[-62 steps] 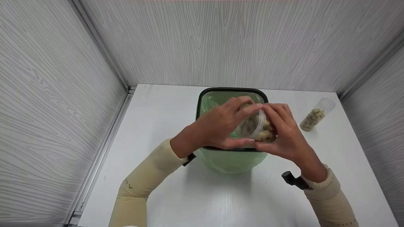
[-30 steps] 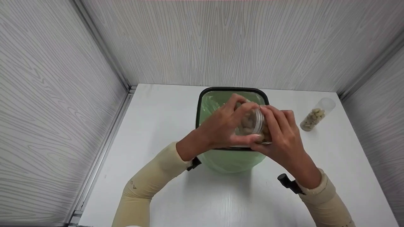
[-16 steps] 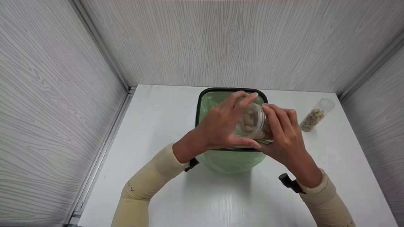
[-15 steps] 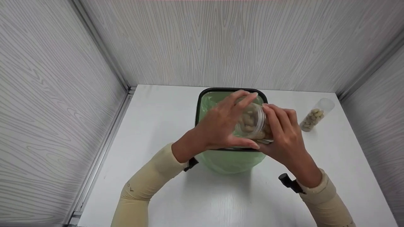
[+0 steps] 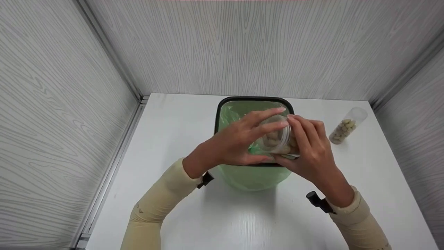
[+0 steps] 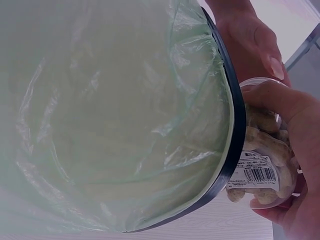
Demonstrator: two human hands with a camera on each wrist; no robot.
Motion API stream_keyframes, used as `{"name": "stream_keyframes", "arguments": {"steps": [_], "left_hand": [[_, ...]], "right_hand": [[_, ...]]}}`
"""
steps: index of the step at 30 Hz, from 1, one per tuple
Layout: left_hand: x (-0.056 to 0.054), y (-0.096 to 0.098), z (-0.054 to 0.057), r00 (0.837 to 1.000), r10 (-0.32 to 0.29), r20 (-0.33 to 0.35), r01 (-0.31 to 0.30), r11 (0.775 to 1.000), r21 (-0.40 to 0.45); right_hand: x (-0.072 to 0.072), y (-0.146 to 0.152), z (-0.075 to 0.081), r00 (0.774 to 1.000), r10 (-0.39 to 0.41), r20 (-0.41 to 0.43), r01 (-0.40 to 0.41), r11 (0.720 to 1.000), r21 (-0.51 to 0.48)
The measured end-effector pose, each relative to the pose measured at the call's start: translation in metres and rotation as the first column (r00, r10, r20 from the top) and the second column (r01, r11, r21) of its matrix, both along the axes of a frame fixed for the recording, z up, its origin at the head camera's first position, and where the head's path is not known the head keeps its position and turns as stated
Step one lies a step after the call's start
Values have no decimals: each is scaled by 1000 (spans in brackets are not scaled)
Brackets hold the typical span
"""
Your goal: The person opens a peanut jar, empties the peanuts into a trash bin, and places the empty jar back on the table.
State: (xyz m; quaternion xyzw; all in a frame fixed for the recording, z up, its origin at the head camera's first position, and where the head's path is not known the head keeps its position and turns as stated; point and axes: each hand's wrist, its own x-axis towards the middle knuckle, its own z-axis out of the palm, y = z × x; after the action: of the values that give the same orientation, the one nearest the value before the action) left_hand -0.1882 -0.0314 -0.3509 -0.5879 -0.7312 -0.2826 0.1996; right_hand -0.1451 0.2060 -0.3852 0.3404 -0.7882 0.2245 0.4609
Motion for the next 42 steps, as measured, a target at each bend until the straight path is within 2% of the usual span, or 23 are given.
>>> {"name": "stream_keyframes", "arguments": {"steps": [12, 22, 28, 31, 37, 42], "left_hand": [[-1, 0, -1, 1000, 19, 12, -19, 1000, 11], [1, 3, -3, 994, 103, 27, -104, 995, 9], [-1, 4, -1, 986, 164, -36, -163, 986, 39], [-3, 3, 2, 989, 139, -55, -136, 990, 48], [-1, 4, 0, 999, 8, -43, -7, 1000, 14], [-2, 5, 1, 999, -29, -35, 30, 999, 14]], "right_hand": [[1, 0, -1, 1000, -3, 6, 3, 1000, 24], [3, 1, 0, 1000, 3, 6, -4, 999, 37], [1, 0, 2, 1000, -6, -18, 7, 1000, 21], [1, 0, 3, 1000, -8, -13, 8, 1000, 22], [2, 1, 0, 1000, -1, -18, 1, 1000, 22], [1, 1, 2, 1000, -2, -19, 2, 1000, 29]]}}
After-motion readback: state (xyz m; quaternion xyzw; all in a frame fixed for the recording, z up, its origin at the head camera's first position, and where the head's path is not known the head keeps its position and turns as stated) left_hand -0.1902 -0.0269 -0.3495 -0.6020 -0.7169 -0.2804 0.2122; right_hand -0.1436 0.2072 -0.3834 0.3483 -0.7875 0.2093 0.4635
